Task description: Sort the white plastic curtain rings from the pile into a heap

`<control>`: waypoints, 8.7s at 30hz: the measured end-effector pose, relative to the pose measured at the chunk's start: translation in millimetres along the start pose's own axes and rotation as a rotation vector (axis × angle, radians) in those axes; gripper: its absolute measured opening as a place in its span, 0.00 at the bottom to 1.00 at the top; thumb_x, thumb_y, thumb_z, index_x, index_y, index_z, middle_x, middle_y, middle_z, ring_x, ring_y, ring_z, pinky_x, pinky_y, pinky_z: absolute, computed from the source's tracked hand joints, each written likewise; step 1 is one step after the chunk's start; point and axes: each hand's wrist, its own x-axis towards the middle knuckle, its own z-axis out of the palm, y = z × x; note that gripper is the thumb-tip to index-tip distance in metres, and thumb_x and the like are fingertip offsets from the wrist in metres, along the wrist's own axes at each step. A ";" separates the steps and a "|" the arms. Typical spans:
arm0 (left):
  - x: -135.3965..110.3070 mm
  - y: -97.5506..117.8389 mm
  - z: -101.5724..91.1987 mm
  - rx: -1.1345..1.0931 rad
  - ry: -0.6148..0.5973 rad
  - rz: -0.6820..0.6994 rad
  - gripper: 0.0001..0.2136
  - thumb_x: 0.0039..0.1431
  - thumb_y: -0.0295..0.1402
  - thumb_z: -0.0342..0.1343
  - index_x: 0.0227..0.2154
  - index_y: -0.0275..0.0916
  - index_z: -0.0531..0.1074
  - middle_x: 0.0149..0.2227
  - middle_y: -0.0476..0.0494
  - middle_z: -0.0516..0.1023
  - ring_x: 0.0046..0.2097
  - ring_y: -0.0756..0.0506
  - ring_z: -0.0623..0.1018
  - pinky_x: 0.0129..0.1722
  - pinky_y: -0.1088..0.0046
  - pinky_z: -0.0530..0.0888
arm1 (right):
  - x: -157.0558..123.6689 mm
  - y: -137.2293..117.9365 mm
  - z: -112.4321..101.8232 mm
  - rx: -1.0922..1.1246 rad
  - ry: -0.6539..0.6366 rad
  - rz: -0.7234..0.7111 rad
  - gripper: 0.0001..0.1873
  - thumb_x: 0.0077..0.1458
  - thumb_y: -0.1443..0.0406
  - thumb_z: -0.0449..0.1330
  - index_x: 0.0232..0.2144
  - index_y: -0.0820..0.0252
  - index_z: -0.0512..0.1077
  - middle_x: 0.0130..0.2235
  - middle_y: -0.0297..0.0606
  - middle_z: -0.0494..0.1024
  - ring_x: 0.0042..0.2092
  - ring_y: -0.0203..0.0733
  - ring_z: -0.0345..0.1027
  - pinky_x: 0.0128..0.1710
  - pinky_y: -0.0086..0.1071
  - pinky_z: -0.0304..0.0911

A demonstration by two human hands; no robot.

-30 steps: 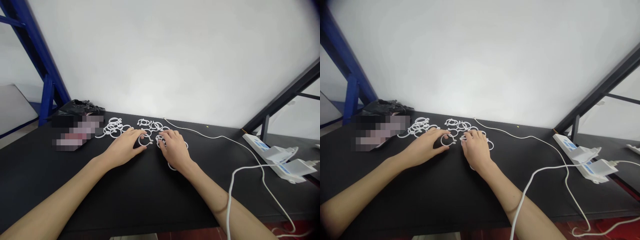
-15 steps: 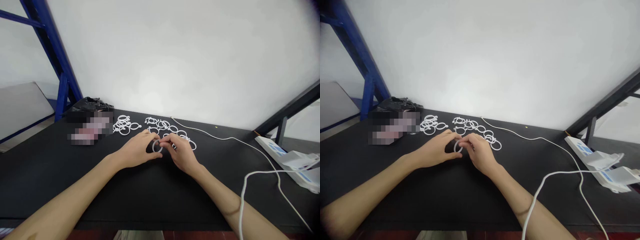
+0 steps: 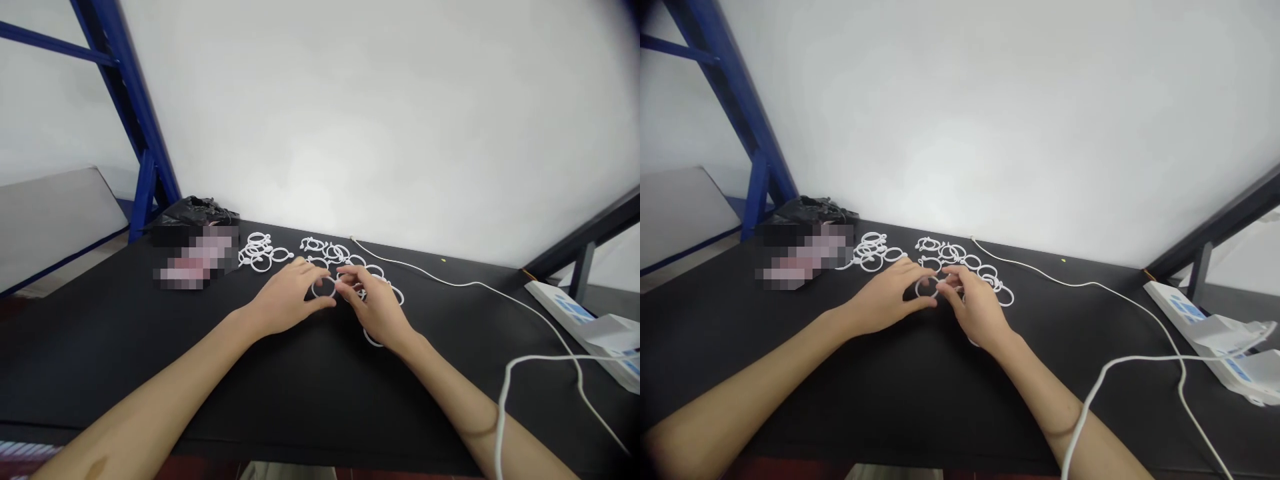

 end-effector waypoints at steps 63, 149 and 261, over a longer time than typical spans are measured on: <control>-0.4 -4.4 -3.5 -0.098 0.041 -0.025 0.17 0.57 0.46 0.59 0.46 0.46 0.71 0.44 0.47 0.77 0.46 0.42 0.74 0.46 0.63 0.72 | 2.8 -16.8 9.5 -0.028 0.095 -0.123 0.09 0.63 0.60 0.57 0.42 0.54 0.74 0.37 0.36 0.79 0.36 0.39 0.71 0.37 0.33 0.67; -3.2 3.4 -8.9 -0.038 -0.033 0.066 0.09 0.62 0.40 0.55 0.43 0.43 0.70 0.41 0.48 0.77 0.43 0.43 0.72 0.42 0.65 0.70 | 0.0 -26.1 14.3 -0.012 0.039 -0.049 0.09 0.65 0.62 0.54 0.34 0.55 0.72 0.28 0.29 0.77 0.27 0.33 0.67 0.30 0.27 0.58; 1.1 6.5 -3.9 -0.268 0.190 -0.154 0.15 0.59 0.44 0.56 0.46 0.44 0.73 0.42 0.47 0.79 0.45 0.44 0.74 0.47 0.64 0.70 | 6.6 -18.7 17.9 0.079 0.164 -0.077 0.12 0.65 0.57 0.54 0.44 0.58 0.68 0.41 0.40 0.72 0.38 0.39 0.68 0.38 0.34 0.66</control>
